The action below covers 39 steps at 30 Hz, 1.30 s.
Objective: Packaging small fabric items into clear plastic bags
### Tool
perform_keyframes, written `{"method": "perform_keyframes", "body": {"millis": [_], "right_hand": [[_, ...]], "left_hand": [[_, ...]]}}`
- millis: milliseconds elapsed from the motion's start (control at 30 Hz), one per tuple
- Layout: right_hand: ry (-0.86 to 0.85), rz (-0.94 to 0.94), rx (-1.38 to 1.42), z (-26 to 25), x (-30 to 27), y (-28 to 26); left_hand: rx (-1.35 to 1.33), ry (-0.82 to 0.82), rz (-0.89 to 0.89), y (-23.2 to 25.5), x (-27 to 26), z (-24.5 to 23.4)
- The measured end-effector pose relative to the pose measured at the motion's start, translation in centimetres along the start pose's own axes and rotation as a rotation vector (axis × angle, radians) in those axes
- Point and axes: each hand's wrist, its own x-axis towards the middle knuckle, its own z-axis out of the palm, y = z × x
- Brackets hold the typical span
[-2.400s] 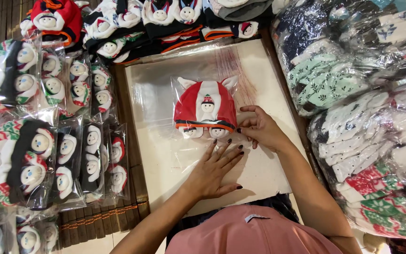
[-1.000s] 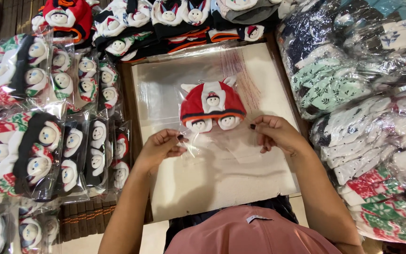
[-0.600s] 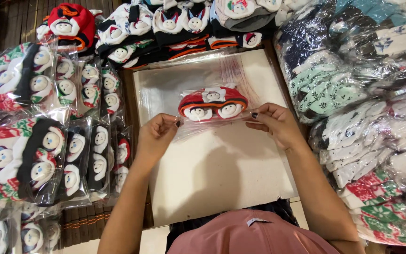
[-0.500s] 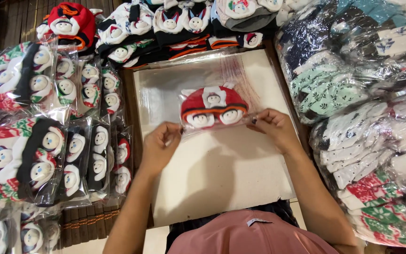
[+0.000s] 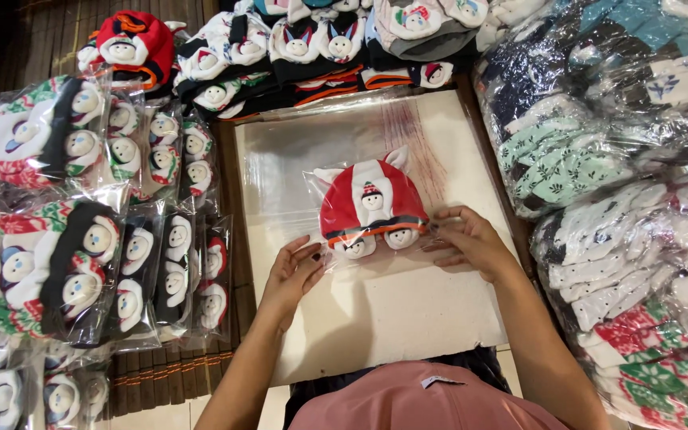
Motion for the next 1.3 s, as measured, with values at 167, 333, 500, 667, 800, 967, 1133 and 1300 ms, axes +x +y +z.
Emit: {"method": "perform_keyframes", "body": {"millis": [167,333,500,667,800,967,1133,1300], "right_hand": [[0.032,-0.076,-0.099,0.9,3.2,0.1],[0.067,-0.159,-0.330,1.6,5.2,1.2],[0.065,-0.295,-0.244,1.6,3.8,2.3],[0.066,-0.404,-0.212,0.5,0.6,2.5],[0.066,-0.479,-0.236,0.3,-2.2,1.4],[0.047,-0.530,-0.184,0.3,-4.2,1.5],[0.028,-0.568,-0.155,1.8,-6.0,0.4],[0.007,-0.599,-0.163,4.6,-8.6,-1.8]], "left_hand": [[-0.020,-0.067,-0.049,-0.5,2.9,-1.3],[0.056,-0.097,-0.008,-1.0,4.3,-0.7],[0.119,-0.097,0.212,-2.2,3.6,0.4],[0.052,-0.129,0.195,-0.9,0.9,1.5],[-0.071,-0.198,0.091,0.2,-1.1,1.9],[-0.069,-0.258,0.027,0.2,-1.6,1.2],[0.009,-0.268,0.090,0.9,-2.9,1.0],[0.128,-0.180,0.368,2.9,-5.0,-0.3]]}}
